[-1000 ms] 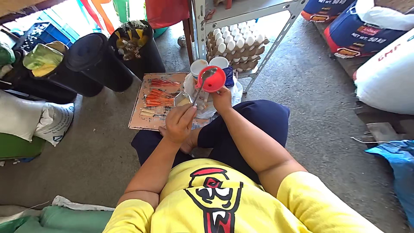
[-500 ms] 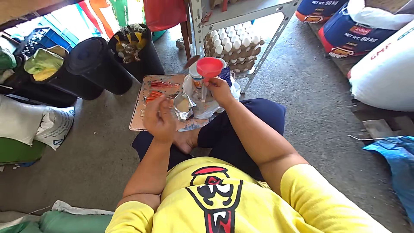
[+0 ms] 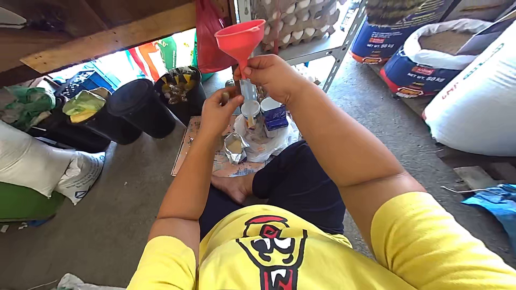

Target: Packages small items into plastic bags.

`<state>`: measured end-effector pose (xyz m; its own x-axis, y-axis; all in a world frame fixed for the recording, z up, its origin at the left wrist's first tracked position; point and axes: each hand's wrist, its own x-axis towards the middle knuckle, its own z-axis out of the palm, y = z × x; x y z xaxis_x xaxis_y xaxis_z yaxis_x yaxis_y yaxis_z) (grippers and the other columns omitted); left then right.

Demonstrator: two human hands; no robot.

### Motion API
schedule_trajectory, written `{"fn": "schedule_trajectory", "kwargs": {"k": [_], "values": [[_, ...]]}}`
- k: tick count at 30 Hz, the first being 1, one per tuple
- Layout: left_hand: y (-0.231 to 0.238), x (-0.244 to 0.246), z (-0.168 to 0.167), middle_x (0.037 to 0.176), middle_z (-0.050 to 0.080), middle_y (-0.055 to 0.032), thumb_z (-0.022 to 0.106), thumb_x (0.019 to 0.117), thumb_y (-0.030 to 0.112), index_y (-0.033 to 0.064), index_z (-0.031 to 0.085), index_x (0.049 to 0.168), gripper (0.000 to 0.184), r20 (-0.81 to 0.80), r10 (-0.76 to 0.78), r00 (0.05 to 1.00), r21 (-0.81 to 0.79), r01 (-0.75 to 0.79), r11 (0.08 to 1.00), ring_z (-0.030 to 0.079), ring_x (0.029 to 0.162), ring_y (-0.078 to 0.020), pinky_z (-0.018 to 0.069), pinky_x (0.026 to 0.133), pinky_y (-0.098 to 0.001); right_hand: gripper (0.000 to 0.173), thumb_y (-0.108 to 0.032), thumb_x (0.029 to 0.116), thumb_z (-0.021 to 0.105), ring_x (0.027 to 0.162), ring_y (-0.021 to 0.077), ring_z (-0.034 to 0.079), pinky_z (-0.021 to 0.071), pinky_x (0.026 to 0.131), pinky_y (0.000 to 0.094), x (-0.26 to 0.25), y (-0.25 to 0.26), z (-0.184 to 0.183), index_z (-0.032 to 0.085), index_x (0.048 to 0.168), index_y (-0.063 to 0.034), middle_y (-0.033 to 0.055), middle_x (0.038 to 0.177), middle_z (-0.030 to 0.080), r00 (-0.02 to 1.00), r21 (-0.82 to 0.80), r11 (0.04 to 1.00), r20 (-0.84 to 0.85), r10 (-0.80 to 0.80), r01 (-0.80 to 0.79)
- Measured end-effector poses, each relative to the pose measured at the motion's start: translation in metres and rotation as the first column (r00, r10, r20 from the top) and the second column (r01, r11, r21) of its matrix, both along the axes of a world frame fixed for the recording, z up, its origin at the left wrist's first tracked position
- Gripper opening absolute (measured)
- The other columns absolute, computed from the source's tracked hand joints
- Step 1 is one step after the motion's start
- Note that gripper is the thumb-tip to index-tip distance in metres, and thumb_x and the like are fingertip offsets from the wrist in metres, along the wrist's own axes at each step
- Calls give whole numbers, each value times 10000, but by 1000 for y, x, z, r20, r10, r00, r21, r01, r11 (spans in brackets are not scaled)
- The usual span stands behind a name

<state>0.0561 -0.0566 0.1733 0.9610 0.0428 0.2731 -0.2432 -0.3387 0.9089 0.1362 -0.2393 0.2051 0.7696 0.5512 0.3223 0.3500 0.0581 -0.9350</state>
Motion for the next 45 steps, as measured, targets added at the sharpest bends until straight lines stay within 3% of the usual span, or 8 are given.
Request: {"fn": "schedule_trajectory", "kwargs": {"k": [2, 5, 9, 15, 17, 24, 31, 45], "values": [[-7, 7, 6, 1115, 721, -71, 747, 936, 150, 11, 678, 1224, 327, -34, -40, 999, -51, 38, 998, 675, 974, -95, 557, 866, -293, 179, -106, 1064, 513, 949, 37, 649, 527, 876, 240, -6, 7, 9, 683, 1033, -56, -8, 1025, 716, 1000, 15, 1000, 2, 13, -13], [-12, 6, 13, 904, 732, 8, 743, 946, 145, 52, 753, 1047, 137, -71, -21, 997, -61, 16, 998, 541, 626, -4, 429, 561, -192, 178, -98, 1063, 514, 956, 53, 652, 531, 890, 256, -13, 14, 17, 680, 1031, -44, 7, 1021, 712, 1000, 27, 999, 13, 25, -25], [-9, -4, 12, 868, 742, 21, 720, 970, 153, 52, 757, 1014, 116, -94, -16, 995, -64, 10, 998, 479, 526, 14, 374, 480, -170, 181, -86, 1051, 529, 959, 60, 654, 523, 898, 269, -17, 20, 23, 698, 1008, -39, 14, 999, 719, 999, 11, 1000, 45, -10, 9], [0, -10, -8, 903, 738, 11, 736, 961, 182, 58, 769, 1055, 159, -103, 12, 995, -28, -15, 999, 523, 600, 0, 419, 550, -190, 177, -90, 1052, 533, 972, 58, 652, 520, 907, 263, -20, 25, 20, 701, 1024, -43, 12, 1011, 715, 999, 14, 999, 36, -30, 29], [10, -14, -18, 1047, 715, -30, 713, 977, 244, 55, 711, 1211, 301, -94, 10, 995, 32, -7, 999, 615, 813, -56, 513, 737, -254, 175, -92, 1055, 528, 975, 63, 650, 525, 909, 265, -21, 23, 16, 694, 1049, -38, 17, 1023, 708, 1000, 23, 999, 16, -24, 23], [38, -23, -72, 1256, 617, -192, 358, 1123, 302, 56, 678, 1301, 441, -26, 211, 977, 293, -195, 936, 586, 1186, -261, 464, 1040, -437, 162, -130, 1063, 529, 890, 19, 600, 484, 792, 214, -15, 13, -10, 676, 1085, -67, -18, 1028, 679, 998, -2, 998, -12, -57, 57], [40, -21, -126, 1064, 664, -218, 426, 1102, 199, -59, 644, 1192, 349, 22, 340, 940, 375, -323, 869, 668, 913, -287, 550, 871, -456, 174, -143, 1066, 524, 897, 18, 582, 473, 799, 223, 7, -9, -24, 675, 1125, -79, -17, 1049, 664, 989, -91, 985, 25, -147, 149], [20, -12, -202, 1198, 662, -260, 404, 1096, 156, -72, 631, 1222, 346, -183, 382, 906, 495, -251, 832, 655, 1136, -360, 502, 1027, -490, 178, -145, 1068, 518, 918, 2, 590, 482, 833, 200, 27, -35, -42, 676, 1129, -89, -35, 1038, 656, 971, -104, 966, 64, -230, 236]]}}
